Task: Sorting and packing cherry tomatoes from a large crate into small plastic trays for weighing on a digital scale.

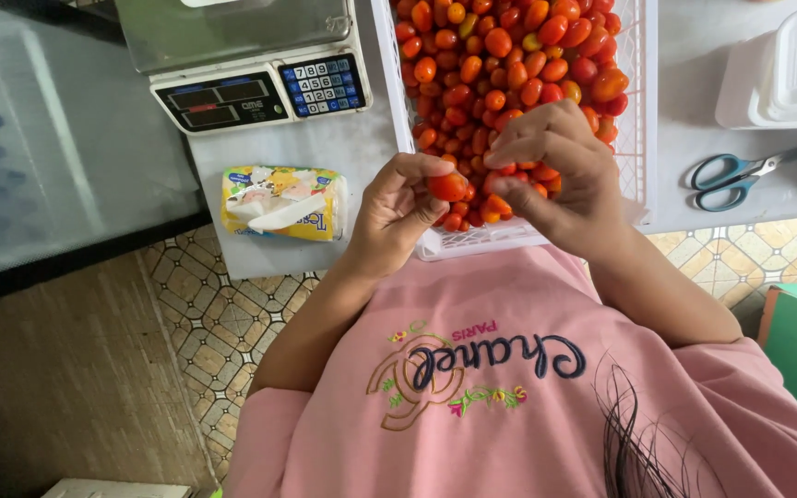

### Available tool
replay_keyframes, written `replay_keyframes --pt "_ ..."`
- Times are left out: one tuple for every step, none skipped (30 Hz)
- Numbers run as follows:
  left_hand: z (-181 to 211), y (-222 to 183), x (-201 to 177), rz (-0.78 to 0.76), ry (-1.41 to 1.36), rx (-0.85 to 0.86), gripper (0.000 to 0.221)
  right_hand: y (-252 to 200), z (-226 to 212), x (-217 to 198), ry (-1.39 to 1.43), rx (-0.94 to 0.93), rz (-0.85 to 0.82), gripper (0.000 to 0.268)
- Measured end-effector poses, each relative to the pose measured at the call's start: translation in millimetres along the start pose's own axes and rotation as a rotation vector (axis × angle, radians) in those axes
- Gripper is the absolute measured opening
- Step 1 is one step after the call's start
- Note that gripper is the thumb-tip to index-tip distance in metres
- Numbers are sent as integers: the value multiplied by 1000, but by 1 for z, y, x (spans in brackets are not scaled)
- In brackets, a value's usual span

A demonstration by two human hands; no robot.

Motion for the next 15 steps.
replay_keyframes --pt "1 0 1 -1 25 10 23 0 -3 2 3 -8 -19 20" --pt "-4 1 -2 0 25 12 23 -2 0 9 3 -10 -21 20" --pt "-8 3 -3 -18 70 57 27 -3 4 13 97 -4 3 29" --pt "-10 4 -4 -36 114 102 32 -5 6 17 192 3 27 40" --pt "-7 5 0 -23 116 117 32 -10 11 20 189 -9 11 40" --pt "-3 6 4 -29 162 124 29 -15 19 23 243 76 19 33" --pt "5 8 5 -19 225 146 26 -13 29 29 303 143 9 27" --pt "8 7 10 10 244 175 26 -18 25 29 306 113 -24 27" --pt "11 7 13 28 217 170 25 -19 28 28 396 171 -31 18" --pt "14 8 16 45 190 166 24 -19 32 28 483 232 -43 10" --pt "21 6 16 79 205 187 24 -22 34 33 486 216 -82 10" --pt "26 5 19 74 259 197 25 -25 44 33 550 272 -51 10" --pt "28 6 25 63 303 206 27 -30 54 28 602 333 -12 10" --pt "32 -1 26 89 307 226 27 -35 58 30 594 322 -43 10" --pt "30 -3 25 98 317 163 27 -35 66 32 592 349 -48 11"
Point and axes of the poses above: each hand's wrist, its own y-axis towards the middle knuckle, its own x-axis out of the palm, z = x × y, the point moved 6 cm from there along y, towards the middle knuckle, and after that the axes turned 9 degrees about x, right-handed, at the moved point
